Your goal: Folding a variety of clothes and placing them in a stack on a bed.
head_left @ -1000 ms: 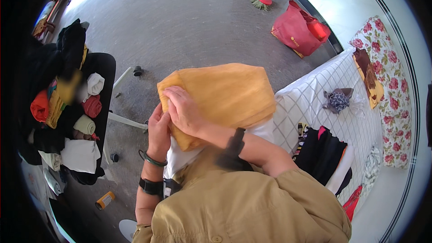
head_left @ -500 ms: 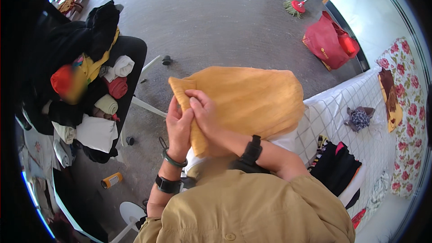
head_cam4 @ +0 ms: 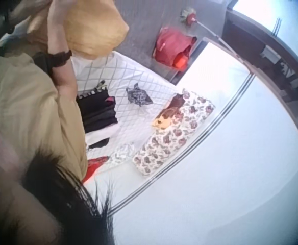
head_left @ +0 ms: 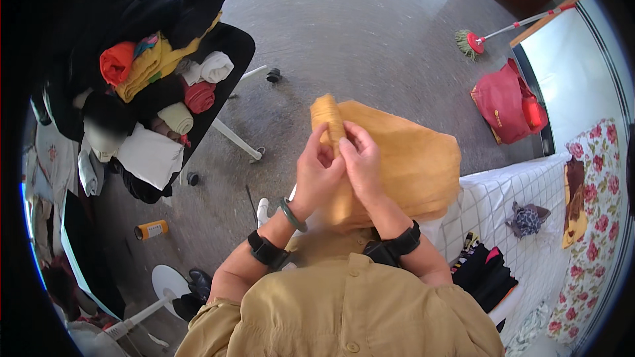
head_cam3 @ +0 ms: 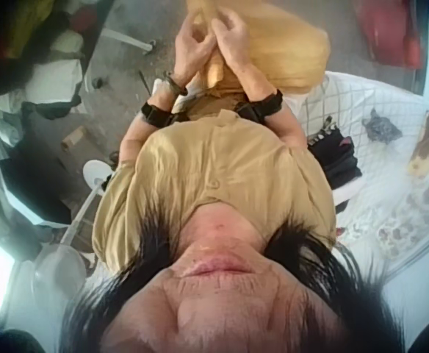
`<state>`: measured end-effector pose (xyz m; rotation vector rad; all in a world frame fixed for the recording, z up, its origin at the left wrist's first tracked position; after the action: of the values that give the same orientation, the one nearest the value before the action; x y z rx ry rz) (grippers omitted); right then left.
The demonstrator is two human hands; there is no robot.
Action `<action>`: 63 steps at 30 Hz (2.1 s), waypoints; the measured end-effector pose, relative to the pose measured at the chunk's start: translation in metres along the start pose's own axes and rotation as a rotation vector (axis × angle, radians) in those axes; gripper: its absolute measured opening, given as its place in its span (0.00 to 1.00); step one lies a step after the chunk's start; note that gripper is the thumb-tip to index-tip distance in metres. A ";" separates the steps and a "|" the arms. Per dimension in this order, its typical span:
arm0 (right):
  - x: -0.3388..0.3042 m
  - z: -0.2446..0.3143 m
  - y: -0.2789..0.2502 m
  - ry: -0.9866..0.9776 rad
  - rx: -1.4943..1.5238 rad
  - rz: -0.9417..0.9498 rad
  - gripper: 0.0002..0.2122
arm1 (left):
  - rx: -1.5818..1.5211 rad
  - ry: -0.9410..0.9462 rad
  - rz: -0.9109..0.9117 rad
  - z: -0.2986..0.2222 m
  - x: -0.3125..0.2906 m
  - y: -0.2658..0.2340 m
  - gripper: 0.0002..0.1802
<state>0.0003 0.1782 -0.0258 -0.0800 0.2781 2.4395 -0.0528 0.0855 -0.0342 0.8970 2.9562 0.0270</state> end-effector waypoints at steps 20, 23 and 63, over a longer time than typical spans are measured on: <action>0.000 0.029 -0.018 -0.674 -0.929 -0.127 0.18 | 0.740 0.801 0.525 -0.022 -0.049 0.011 0.14; 0.000 0.031 -0.007 -0.772 -0.948 0.142 0.15 | 0.770 0.810 0.581 -0.021 -0.050 0.008 0.14; -0.011 -0.003 -0.007 -0.241 -0.538 -0.003 0.12 | -0.024 -0.128 0.218 -0.031 -0.013 -0.018 0.34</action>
<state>0.0133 0.1755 -0.0288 -0.0190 -0.4864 2.4265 -0.0536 0.0633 -0.0034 1.1667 2.7227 0.0125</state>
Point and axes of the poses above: each hand's wrist, its own x-axis towards the middle knuckle, its own y-axis out of the palm, z = x × y, the point moved 4 cm from there along x, towards the middle knuckle, and after that the axes turned 5 degrees about -x, right-handed, at the moved point
